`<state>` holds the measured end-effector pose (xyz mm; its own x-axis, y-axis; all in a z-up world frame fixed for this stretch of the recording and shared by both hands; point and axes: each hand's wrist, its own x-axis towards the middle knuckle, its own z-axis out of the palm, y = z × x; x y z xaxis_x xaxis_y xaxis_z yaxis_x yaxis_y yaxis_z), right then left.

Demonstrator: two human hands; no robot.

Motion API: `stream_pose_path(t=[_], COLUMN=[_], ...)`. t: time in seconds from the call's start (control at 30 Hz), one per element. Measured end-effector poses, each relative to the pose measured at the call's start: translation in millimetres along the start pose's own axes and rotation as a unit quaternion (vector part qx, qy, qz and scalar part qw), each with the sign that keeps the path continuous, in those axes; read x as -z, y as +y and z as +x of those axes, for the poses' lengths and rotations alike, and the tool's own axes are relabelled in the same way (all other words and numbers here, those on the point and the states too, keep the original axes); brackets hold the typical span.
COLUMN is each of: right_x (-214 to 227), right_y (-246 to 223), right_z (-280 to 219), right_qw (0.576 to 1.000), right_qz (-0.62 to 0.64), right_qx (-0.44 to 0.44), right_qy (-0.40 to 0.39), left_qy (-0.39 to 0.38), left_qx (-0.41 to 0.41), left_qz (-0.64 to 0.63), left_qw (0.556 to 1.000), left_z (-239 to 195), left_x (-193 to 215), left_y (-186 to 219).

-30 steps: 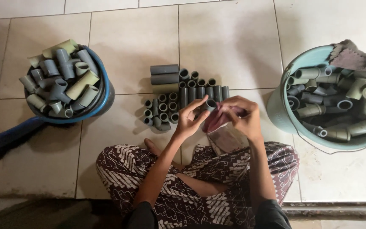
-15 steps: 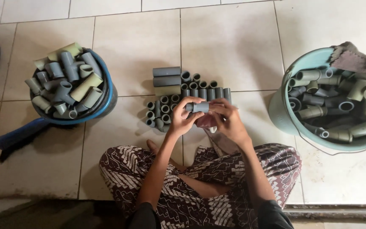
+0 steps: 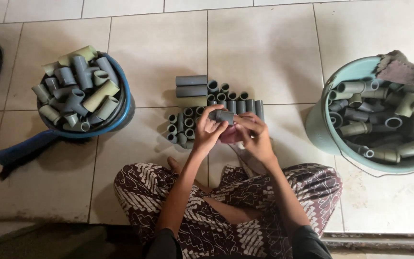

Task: The person sits on the floor and wipes small cylindrical pipe fittings with a pink cloth. They pick up each fitting from a bucket, rub it with the cloth, and place it on the floor in a neat arrangement.

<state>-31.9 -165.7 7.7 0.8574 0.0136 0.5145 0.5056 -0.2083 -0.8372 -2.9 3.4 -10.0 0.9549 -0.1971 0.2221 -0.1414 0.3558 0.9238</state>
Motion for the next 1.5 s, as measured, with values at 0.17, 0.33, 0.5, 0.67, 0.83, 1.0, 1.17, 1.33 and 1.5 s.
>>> stream_pose_path(t=[0.17,0.33,0.5,0.67,0.83,1.0,1.17,1.33,1.5], right_x=[-7,-10,0,-4,-14,-22,-20,-11,-13], right_y=[-12,-16,-36,19,-1,23,16,7,9], right_z=[-4,-2,-9,-38,-34,-43,-48,-79,-106], right_qw=[0.992,0.997,0.99,0.958,0.993,0.992,0.993,0.994,0.986], right_qz=[-0.121,-0.07,0.06,0.177,0.038,-0.126,-0.071,0.007,0.05], right_qx=[0.039,0.02,-0.054,-0.216,-0.112,-0.025,-0.085,-0.112,-0.143], right_qy=[-0.005,-0.014,-0.117,-0.068,0.021,0.011,0.036,0.018,0.064], left_qy=[0.08,0.072,0.103,0.065,0.071,0.107,0.104,0.062,0.031], left_qx=[0.012,0.021,0.049,0.049,0.077,0.082,0.095,0.112,0.108], left_qz=[-0.019,-0.043,-0.088,-0.123,-0.036,0.06,0.066,0.096,0.1], left_qw=[0.997,0.996,0.99,0.989,0.994,0.989,0.988,0.987,0.989], left_z=[-5,-14,-27,-24,-19,-18,-23,-47,-69], left_x=[-5,-3,-11,-9,-13,-12,-4,-9,-15], left_y=[8,7,12,-8,-6,-15,-43,-26,-28])
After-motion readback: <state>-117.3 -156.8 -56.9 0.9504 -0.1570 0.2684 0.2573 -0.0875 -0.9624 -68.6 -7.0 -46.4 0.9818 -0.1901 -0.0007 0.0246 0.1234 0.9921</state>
